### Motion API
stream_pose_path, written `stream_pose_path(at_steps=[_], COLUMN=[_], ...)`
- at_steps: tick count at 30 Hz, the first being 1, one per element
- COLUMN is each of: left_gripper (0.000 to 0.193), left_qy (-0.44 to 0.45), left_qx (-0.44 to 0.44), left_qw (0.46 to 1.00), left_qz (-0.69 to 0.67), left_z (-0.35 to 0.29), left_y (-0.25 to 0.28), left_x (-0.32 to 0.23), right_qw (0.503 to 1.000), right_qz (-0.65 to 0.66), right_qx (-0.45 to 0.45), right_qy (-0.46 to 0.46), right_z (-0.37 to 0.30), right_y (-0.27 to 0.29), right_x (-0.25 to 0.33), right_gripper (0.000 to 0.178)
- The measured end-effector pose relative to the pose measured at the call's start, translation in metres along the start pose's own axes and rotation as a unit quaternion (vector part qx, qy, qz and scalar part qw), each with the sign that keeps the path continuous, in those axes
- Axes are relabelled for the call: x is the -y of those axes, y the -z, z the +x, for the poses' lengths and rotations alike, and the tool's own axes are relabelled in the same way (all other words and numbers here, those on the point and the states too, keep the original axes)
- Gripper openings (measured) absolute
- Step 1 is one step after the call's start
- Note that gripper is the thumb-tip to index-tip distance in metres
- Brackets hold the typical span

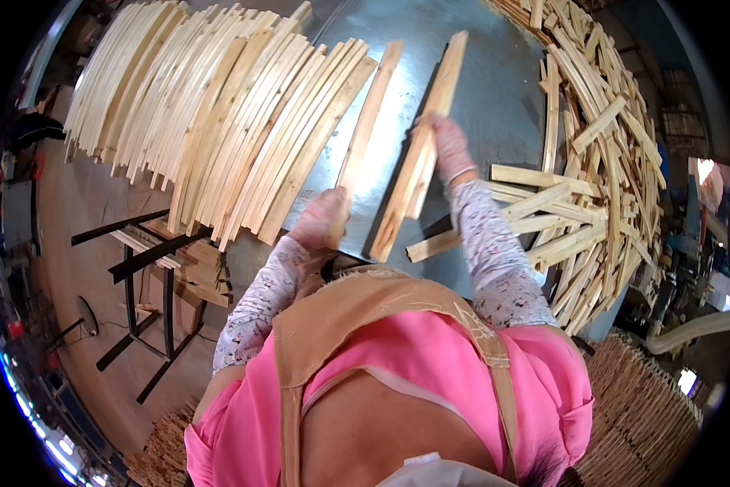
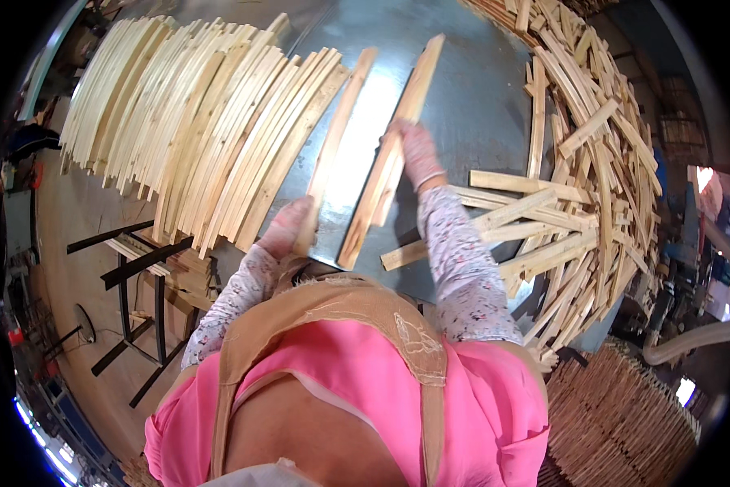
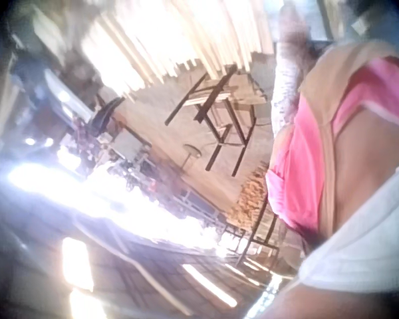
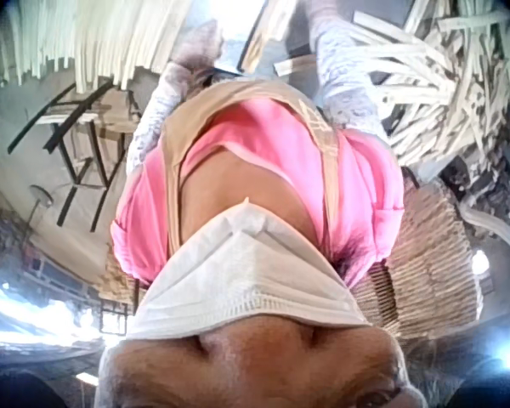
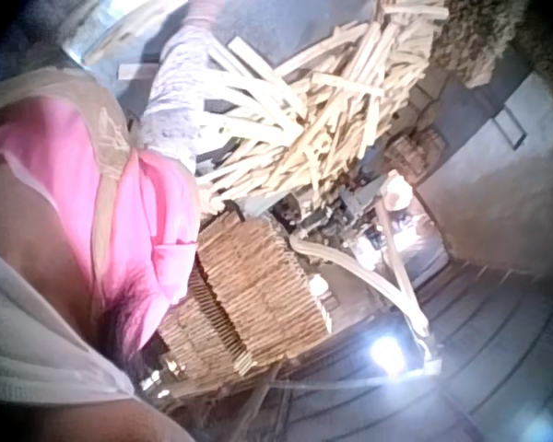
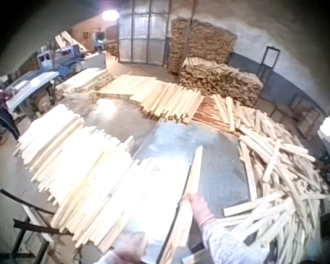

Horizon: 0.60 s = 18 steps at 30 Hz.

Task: The person sorts and organizes thin wooden strips on a metal table. They pick up strips from a disorganized pile, align them, and place them into a neat stack. The person occasionally moves the stack to a different location on the table to continue the sorting process.

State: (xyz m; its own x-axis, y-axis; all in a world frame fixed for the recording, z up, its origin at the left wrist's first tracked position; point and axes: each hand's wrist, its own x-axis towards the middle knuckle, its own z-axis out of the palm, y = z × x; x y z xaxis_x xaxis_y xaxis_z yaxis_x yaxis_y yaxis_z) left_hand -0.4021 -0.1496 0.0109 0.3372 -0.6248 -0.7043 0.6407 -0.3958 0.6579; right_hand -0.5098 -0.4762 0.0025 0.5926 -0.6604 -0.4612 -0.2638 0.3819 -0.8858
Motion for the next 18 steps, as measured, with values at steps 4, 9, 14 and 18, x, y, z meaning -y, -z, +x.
stream_pose_path(at_steps=[4,9,14,18], left_gripper=[0.04,0.071,0.059,0.054], left_qy=[-0.088,-0.138,-0.129,-0.093], left_qx=[-0.169,-0.093,-0.091,0.024], left_qw=[0.782,0.971,0.985,0.987], left_qz=[0.593,0.174,0.063,-0.13], left_z=[0.02,0.001,-0.039,-0.061], left_y=[0.0,0.036,0.056,0.104], left_x=[0.016,0.005,-0.024,-0.067], right_qw=[0.961,0.984,0.964,0.889], right_qz=[-0.246,-0.176,-0.256,-0.436], right_qx=[-0.028,-0.027,-0.014,0.119], right_qy=[0.12,-0.017,-0.067,-0.079], right_z=[-0.055,-0.081,-0.096,-0.089], right_y=[-0.032,-0.063,-0.116,-0.186], right_x=[-0.102,-0.123,-0.073,-0.033], right_gripper=[0.041,0.092,0.112,0.117])
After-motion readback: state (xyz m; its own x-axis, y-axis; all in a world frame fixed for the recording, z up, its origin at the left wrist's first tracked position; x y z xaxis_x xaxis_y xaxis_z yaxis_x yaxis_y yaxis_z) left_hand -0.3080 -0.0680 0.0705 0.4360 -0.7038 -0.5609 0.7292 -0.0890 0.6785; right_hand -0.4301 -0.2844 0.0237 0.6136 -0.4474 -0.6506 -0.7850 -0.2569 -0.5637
